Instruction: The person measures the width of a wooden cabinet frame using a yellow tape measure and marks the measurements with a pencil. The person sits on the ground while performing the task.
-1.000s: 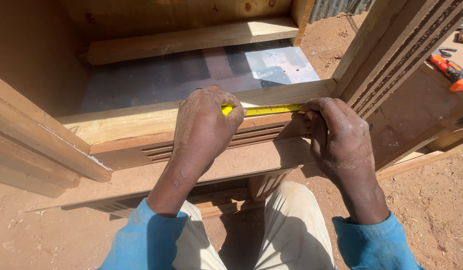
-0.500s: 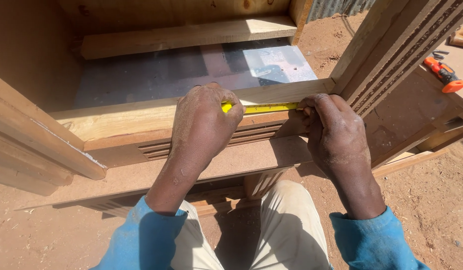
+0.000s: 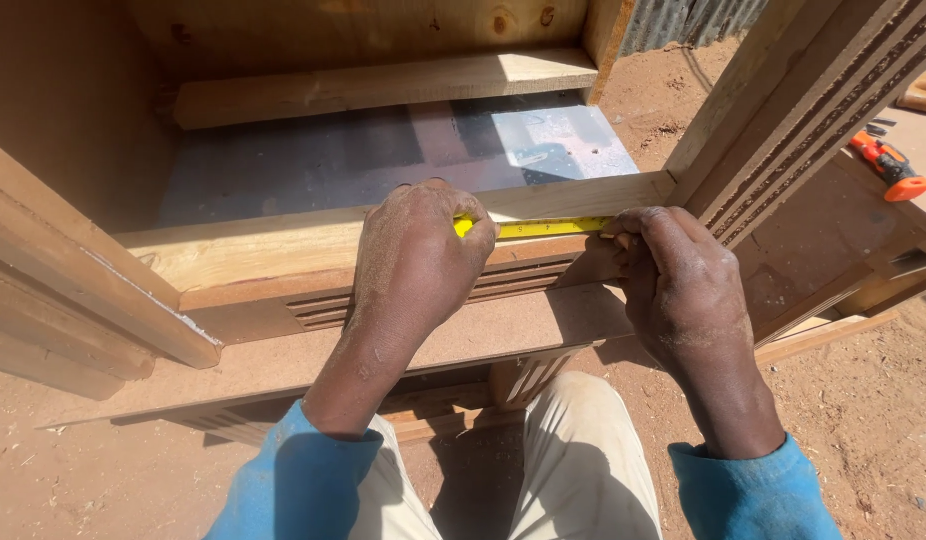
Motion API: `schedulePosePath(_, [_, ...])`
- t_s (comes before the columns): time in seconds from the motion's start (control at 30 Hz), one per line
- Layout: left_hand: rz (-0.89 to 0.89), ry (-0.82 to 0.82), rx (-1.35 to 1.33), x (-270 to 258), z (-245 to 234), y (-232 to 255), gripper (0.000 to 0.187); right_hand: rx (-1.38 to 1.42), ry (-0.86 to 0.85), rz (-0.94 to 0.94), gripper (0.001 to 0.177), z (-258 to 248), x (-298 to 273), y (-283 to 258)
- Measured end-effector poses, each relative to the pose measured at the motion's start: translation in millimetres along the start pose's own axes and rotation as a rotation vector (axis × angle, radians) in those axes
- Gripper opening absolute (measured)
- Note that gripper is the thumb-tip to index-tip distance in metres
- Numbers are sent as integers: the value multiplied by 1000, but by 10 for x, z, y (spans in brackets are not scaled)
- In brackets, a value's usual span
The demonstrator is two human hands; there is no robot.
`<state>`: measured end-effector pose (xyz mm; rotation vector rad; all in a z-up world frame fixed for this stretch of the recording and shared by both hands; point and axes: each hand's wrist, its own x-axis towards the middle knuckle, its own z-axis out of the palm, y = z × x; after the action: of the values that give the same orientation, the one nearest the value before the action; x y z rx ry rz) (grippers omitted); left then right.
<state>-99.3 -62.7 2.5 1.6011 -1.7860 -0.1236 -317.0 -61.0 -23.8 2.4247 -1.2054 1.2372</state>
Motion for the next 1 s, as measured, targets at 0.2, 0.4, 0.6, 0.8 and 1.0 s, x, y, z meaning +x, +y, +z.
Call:
schedulePosePath(0.2, [-387,-38,-249,245,-149,-3,21,-26,-22,28,13,14,46,-62])
schedulePosePath(0.4, [-395,74,-467,367,-53,-183,15,-92,-171,101,13,11,217,-94])
schedulePosePath(0.6, [-281,44,-380,347,-10,-270,15,-279,-375,309,14,-70,369,-129])
schedulePosePath(0.8, [-303,0,-370,360,-16,-282,19,-226,-406,346,18,-107,426,-237])
schedulePosePath(1.0, [-225,53,-352,375,59,-327,18,-211,-380,337,18,-103,385,-197])
